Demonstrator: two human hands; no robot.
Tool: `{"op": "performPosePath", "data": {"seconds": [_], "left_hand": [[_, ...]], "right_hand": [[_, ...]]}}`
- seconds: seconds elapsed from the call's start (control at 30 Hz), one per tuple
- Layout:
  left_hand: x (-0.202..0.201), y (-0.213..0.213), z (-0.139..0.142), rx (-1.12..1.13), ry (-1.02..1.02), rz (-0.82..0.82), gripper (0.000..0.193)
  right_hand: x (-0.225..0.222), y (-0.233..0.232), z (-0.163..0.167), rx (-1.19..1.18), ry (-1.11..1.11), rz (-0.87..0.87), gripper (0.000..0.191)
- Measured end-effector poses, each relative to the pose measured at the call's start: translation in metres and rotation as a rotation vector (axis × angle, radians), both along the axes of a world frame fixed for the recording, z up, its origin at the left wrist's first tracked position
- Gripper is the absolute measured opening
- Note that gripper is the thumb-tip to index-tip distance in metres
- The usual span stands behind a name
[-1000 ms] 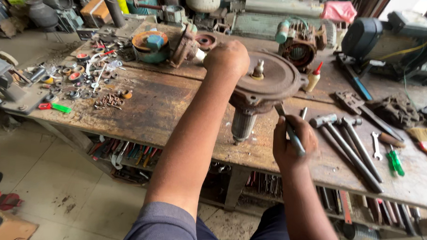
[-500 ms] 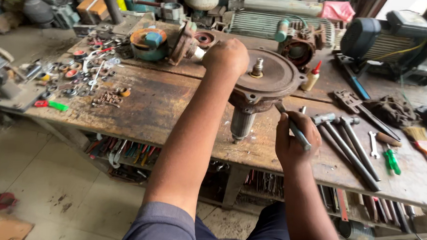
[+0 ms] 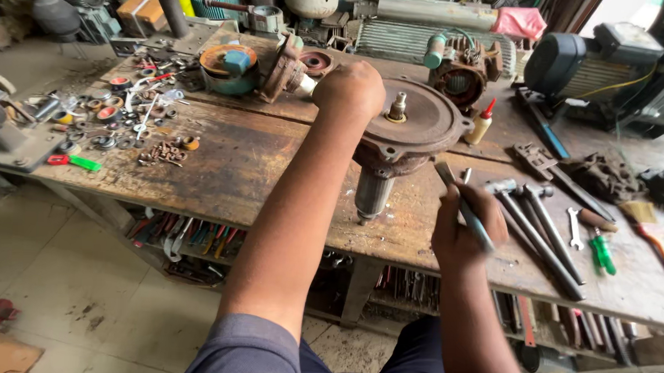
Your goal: The person works on a rusty water pump at a workbench. They apply liquid from a squeeze bottle onto the pump's central shaft, then hold the pump steady while tapping and prying around the housing with a metal punch rod, repositioning the pump as they work.
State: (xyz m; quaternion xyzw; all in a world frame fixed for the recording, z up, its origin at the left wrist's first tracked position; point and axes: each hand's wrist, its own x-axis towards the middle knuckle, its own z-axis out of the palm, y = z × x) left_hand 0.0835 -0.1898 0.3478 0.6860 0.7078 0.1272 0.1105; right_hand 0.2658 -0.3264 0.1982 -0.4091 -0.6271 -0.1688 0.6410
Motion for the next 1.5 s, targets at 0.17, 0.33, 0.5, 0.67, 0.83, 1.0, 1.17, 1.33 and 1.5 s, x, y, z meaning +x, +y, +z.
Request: {"op": "performPosePath", "data": {"seconds": [0.17,0.33,0.5,0.67,0.83,1.0,1.17,1.33,1.5], "left_hand": [[0.0,-0.004,0.002,0.082,-0.048,-0.039,0.035],[0.0,0.002,0.001,0.056,-0.025,-0.003,0.034],[0.003,0.006,-0.004,0.088,-0.032,0.001,0.033],[0.004,0.003,-0.003,0.063,0.0,-0.032,0.033],[0.006,0.001,-0.001,0.027,0.012,-0.032,0.034],[0.008,0.004,-0.006,0.085,-0.016,-0.004,0.033],[0.008,0.011,-0.014,0.132,-0.079,0.0,0.031],[0.005,0.015,-0.02,0.076,-0.042,-0.006,0.032],[0.004,0.014,-0.021,0.051,-0.034,-0.013,0.033]], "right_hand": [[0.004,0.005,-0.005,-0.115,-0.091,-0.124,0.01],[0.004,0.002,-0.004,-0.042,-0.048,0.027,0.007],[0.005,0.003,-0.004,-0.02,0.114,0.153,0.007],[0.011,0.009,-0.009,-0.091,0.142,0.155,0.01],[0.017,0.015,-0.01,-0.025,0.01,0.057,0.009],[0.023,0.018,-0.012,-0.028,-0.004,0.107,0.007],[0.028,0.016,-0.02,-0.041,0.076,0.094,0.003],[0.025,0.016,-0.022,-0.073,0.076,0.158,0.007],[0.022,0.013,-0.008,-0.093,-0.148,0.067,0.011]]}}
